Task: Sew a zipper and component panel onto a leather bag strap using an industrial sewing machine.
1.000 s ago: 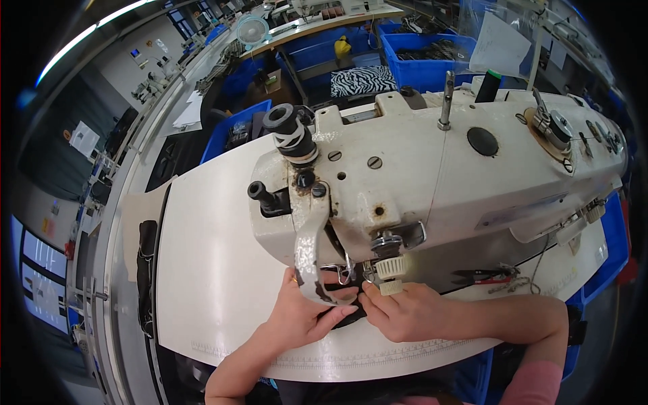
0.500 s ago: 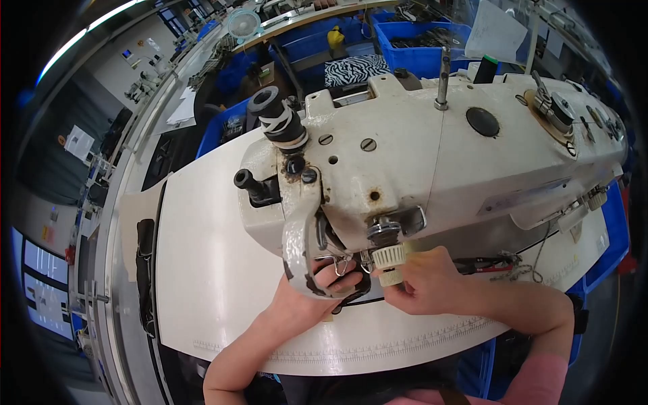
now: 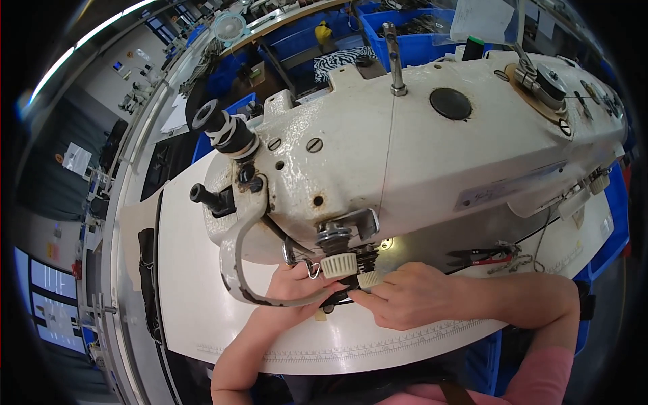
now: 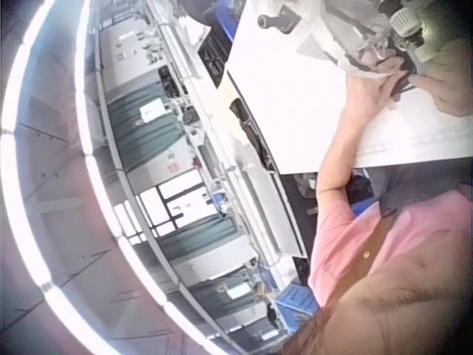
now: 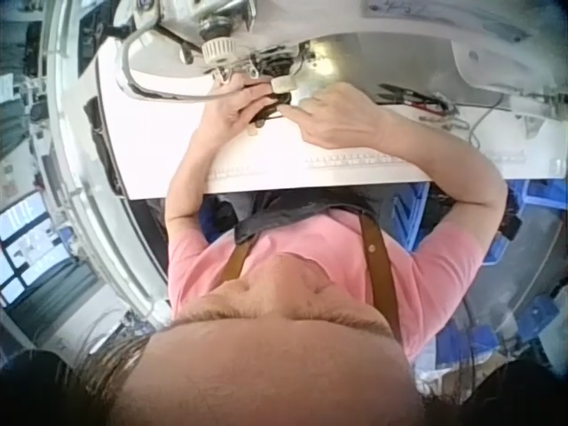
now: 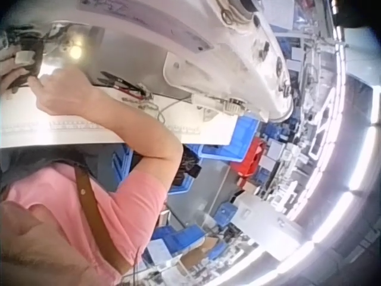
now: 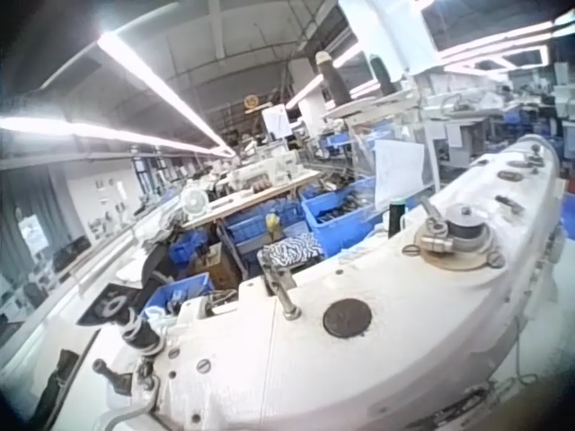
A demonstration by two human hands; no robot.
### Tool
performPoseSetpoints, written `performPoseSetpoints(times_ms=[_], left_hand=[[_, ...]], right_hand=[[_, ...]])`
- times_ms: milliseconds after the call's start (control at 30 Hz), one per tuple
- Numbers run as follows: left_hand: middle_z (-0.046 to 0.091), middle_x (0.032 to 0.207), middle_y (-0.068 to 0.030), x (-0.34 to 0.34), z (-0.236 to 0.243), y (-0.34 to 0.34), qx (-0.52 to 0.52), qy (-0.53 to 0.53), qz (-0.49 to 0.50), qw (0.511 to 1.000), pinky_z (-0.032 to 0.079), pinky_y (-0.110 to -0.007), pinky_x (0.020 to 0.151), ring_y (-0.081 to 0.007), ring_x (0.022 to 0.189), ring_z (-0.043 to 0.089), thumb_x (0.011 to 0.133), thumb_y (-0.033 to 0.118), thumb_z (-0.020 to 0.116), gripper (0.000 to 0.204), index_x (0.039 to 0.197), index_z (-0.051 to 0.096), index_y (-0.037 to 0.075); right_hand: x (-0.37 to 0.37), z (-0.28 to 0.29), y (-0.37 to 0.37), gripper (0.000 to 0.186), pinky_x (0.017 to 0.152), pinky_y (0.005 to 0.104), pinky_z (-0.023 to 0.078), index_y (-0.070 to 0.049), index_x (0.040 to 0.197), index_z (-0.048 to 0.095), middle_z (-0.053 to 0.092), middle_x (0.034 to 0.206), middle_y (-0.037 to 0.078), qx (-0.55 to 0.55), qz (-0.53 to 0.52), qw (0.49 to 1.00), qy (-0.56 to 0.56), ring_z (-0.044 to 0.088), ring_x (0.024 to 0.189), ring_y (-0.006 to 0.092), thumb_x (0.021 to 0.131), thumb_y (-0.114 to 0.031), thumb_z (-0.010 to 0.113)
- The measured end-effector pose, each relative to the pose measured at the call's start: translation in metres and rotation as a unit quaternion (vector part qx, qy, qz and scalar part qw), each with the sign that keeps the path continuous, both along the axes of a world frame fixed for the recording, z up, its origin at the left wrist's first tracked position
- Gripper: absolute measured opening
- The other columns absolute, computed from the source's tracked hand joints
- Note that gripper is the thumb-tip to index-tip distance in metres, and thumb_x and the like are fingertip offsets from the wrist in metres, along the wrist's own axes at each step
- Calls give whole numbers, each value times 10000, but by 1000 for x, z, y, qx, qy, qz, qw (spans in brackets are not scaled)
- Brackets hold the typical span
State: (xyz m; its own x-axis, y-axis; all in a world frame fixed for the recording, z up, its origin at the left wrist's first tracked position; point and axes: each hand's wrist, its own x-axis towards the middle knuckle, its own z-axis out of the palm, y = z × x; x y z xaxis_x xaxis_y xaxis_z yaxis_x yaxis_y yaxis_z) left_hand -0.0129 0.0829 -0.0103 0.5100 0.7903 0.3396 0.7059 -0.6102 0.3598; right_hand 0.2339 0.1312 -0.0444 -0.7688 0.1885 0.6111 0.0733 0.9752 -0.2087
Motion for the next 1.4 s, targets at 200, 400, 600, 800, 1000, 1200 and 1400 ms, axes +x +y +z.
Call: performPoseSetpoints(times_ms=[200,400,600,800,1000,1200,1400], left_hand=[[671,1096,-61,9,8,-1,-34,17,13,999,499,-382,803,-273,991,641,776,105,786,298,1069,733,104],[671,1077,4,11,8,-4,-17,8,19,1000,497,-354,785,-228,978,632,770,126,785,283,1049,740,127],[664,1069,21,4,-9,0,38,6,-4,999,506,-356,824,-217,954,611,740,140,799,284,1017,738,142],[684,1051,-8,-6,-10,21,25,-9,-7,1000,522,-374,890,-227,1022,637,759,154,795,283,1037,751,123],[684,1065,-15,-9,-12,37,96,-42,-8,994,520,-351,889,-240,984,625,774,147,787,276,1043,737,113],[686,860,-26,-10,-10,37,55,-108,11,993,527,-327,753,-246,858,606,822,105,738,230,1049,698,106],[650,857,-58,-7,-14,31,-37,-129,102,986,525,-337,719,-254,860,600,832,42,689,166,990,665,87]], right_hand=[[0,3,2,378,377,299,387,0,1049,677,494,537,-5,-12,11,999,-52,541,430,143,709,-164,657],[1,10,3,376,395,305,424,-29,1087,694,540,558,6,-15,14,998,-65,563,441,157,735,-153,653],[-1,12,0,373,391,314,431,-60,1096,705,532,555,-1,-22,1,998,-57,559,439,165,740,-166,674],[-6,9,6,391,371,325,406,-78,1135,693,564,583,7,5,-49,994,-94,544,423,160,754,-167,691],[-11,2,10,443,360,311,368,-65,1172,675,547,587,-2,34,-93,991,-87,491,403,158,748,-189,709],[-12,15,5,260,548,255,509,-34,1010,723,649,1235,105,212,-98,940,-250,600,694,101,797,-138,616],[-22,10,4,307,542,250,521,-46,1092,709,687,1108,95,269,-92,926,-246,624,679,105,814,-136,614]])
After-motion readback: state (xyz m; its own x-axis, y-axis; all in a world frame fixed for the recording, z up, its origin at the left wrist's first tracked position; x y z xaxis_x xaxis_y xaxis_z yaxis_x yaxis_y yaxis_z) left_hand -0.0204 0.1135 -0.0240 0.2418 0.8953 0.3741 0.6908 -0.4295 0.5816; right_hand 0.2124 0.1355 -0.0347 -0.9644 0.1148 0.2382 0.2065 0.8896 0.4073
